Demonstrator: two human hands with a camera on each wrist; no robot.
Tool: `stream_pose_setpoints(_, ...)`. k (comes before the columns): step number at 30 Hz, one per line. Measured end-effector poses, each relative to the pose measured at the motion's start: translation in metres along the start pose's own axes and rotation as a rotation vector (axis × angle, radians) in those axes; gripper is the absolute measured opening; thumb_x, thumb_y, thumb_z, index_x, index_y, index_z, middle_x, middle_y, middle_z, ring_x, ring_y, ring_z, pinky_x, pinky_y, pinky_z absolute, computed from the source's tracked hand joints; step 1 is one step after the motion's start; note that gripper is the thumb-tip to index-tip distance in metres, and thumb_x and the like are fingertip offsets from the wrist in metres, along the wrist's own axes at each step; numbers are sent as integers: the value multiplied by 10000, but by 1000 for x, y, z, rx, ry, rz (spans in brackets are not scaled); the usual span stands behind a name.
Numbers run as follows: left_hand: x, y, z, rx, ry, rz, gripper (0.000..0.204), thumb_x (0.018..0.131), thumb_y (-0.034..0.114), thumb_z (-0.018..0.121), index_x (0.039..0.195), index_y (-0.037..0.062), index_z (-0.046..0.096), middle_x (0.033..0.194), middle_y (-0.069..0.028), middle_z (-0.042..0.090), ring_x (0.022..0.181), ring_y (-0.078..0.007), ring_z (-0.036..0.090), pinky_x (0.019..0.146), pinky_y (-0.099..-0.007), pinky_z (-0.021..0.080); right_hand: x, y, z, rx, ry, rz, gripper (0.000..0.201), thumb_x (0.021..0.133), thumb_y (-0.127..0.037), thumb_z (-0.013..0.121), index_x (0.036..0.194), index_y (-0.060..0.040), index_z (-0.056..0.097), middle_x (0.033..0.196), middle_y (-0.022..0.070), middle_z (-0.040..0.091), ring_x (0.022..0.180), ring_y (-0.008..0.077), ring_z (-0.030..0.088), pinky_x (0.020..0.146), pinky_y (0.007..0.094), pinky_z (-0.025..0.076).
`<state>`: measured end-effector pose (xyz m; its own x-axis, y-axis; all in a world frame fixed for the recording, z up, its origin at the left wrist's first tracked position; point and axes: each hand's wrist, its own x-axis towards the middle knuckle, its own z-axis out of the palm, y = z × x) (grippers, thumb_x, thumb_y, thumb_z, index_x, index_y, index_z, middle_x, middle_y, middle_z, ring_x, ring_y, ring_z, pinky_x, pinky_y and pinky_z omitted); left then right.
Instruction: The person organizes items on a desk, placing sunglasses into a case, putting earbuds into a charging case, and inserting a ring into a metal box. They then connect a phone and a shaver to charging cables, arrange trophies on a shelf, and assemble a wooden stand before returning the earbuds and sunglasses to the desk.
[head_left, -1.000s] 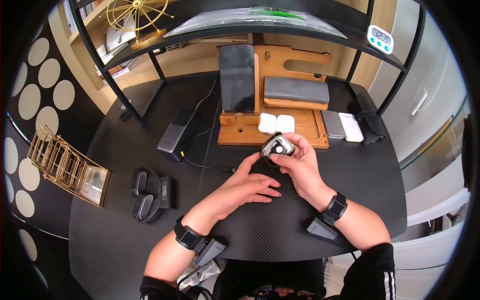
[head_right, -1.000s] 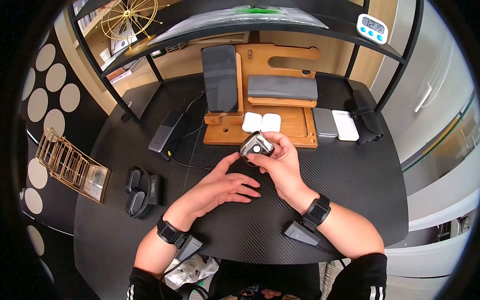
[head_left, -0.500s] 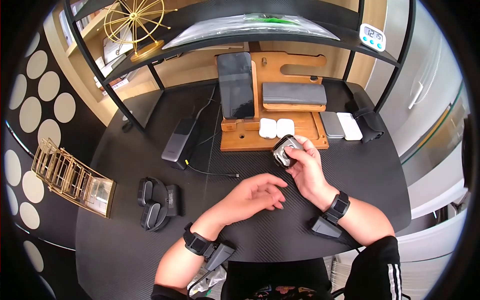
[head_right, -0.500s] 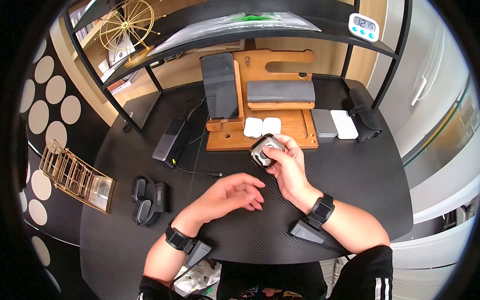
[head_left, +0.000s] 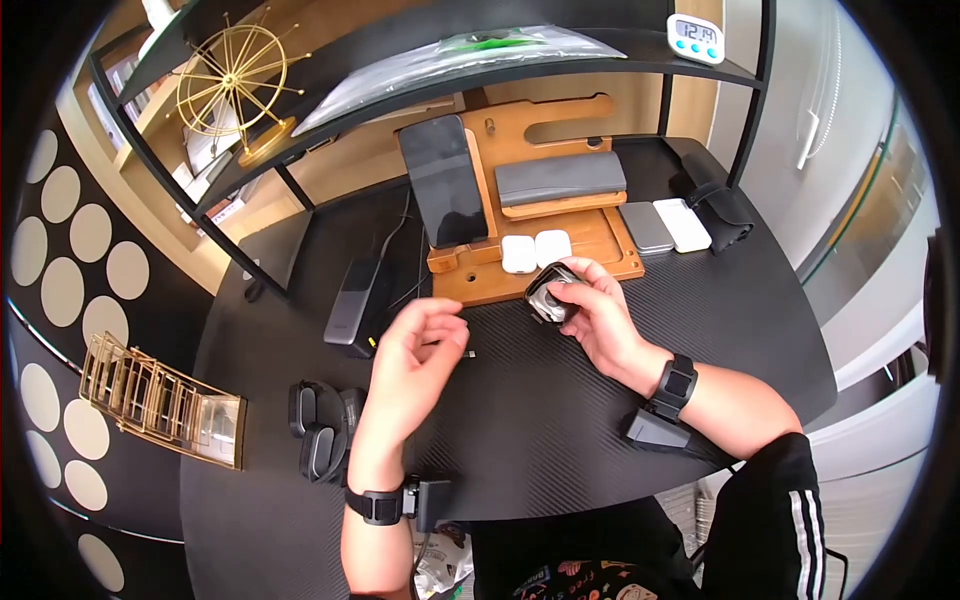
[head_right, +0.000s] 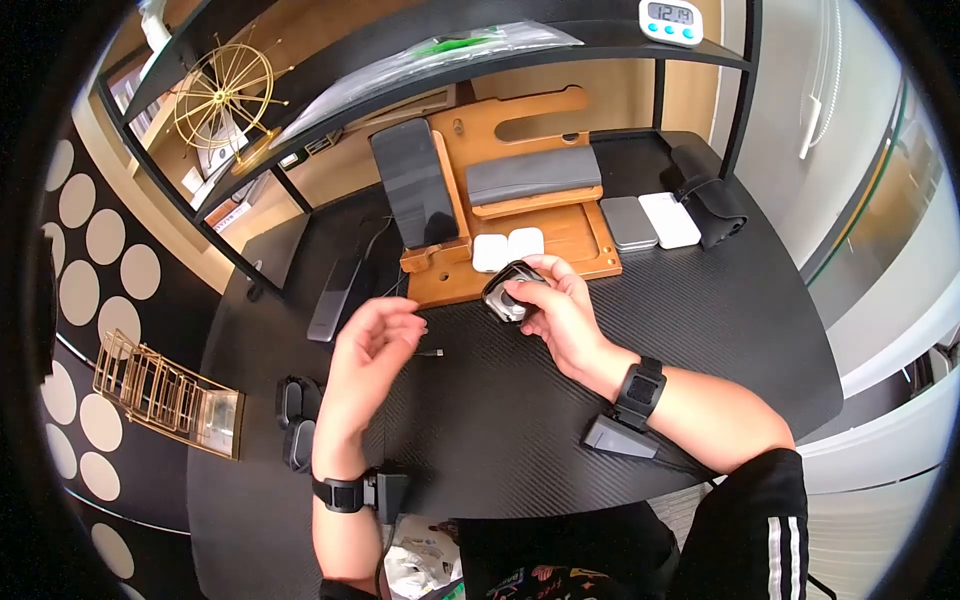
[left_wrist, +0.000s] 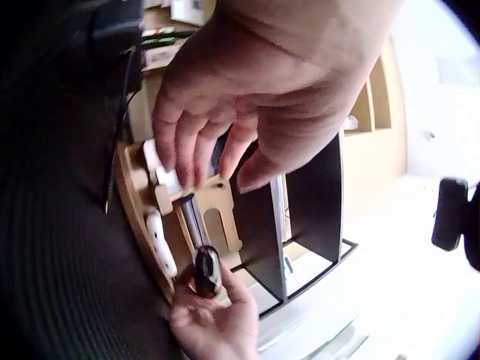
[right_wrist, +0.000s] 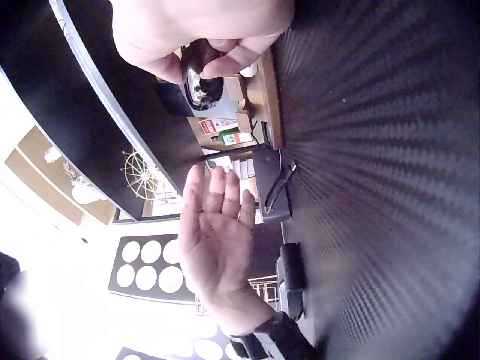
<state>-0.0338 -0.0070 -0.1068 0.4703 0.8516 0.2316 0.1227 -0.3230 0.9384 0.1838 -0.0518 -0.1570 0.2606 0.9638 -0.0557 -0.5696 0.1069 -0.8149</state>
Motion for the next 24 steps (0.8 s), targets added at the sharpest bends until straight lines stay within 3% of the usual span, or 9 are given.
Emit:
stream_pose_setpoints(2,-8,8,-3,616,-82,144,252,790,70,643,1036,46,595,974,-78,621,941,-217,590,784,-349,465,0,0,1,7,3,-2,311,818,-67,619,1091,-94,471,870,33,630,670,84,589,512,218,414)
stream_pose_setpoints(3,-11,7,-3,621,-86,143,252,790,70,643,1036,46,595,974,-78,621,941,-217,590,784,-349,465,0,1,1,9,4,-1,316,819,-69,619,1095,-93,467,869,36,631,675,85,592,512,218,415)
stream_pose_setpoints(5,-16,2,-3,1163,-150,119,296,751,108,675,1035,65,602,966,-108,610,923,-272,584,781,-376,455,-1,0,3,5,0,2,330,819,-75,622,1106,-87,459,868,41,630,681,88,595,511,221,419)
stream_pose_setpoints(7,-16,-8,-2,1205,-107,165,261,733,134,689,978,72,626,882,-100,619,881,-299,583,799,-392,443,-2,-1,3,4,-3,-3,344,820,-81,625,1116,-81,451,866,45,629,686,92,598,510,224,423)
stream_pose_setpoints(10,-9,-9,1,1197,-169,196,185,727,114,687,901,68,644,763,-89,623,758,-308,599,701,-369,455,-3,-1,6,19,42,-11,385,825,-117,636,1143,-42,432,832,77,616,618,108,580,497,249,471)
stream_pose_setpoints(12,-3,-5,8,916,-230,104,112,770,118,674,842,39,641,615,-50,573,580,-210,575,564,-308,424,0,1,2,28,16,-22,387,828,-128,637,1142,-34,432,819,84,610,568,106,553,488,255,479)
stream_pose_setpoints(15,6,3,26,606,-207,-35,146,821,165,646,791,23,625,500,-43,481,461,-172,461,503,-264,386,0,3,1,40,6,-16,397,832,-149,636,1146,-14,434,798,101,597,485,112,507,485,261,505)
stream_pose_setpoints(18,12,-4,36,370,-281,-74,217,895,210,589,806,17,631,536,29,440,494,-74,384,504,-206,346,0,3,2,68,-2,6,374,838,-146,609,1154,-34,443,838,122,605,554,150,581,501,262,513)
stream_pose_setpoints(24,9,-13,45,27,-218,-164,234,937,217,537,858,35,660,609,73,460,534,-13,387,469,-183,299,0,2,-3,49,-44,20,283,853,-149,560,1104,-44,481,824,91,586,466,127,500,529,283,513)
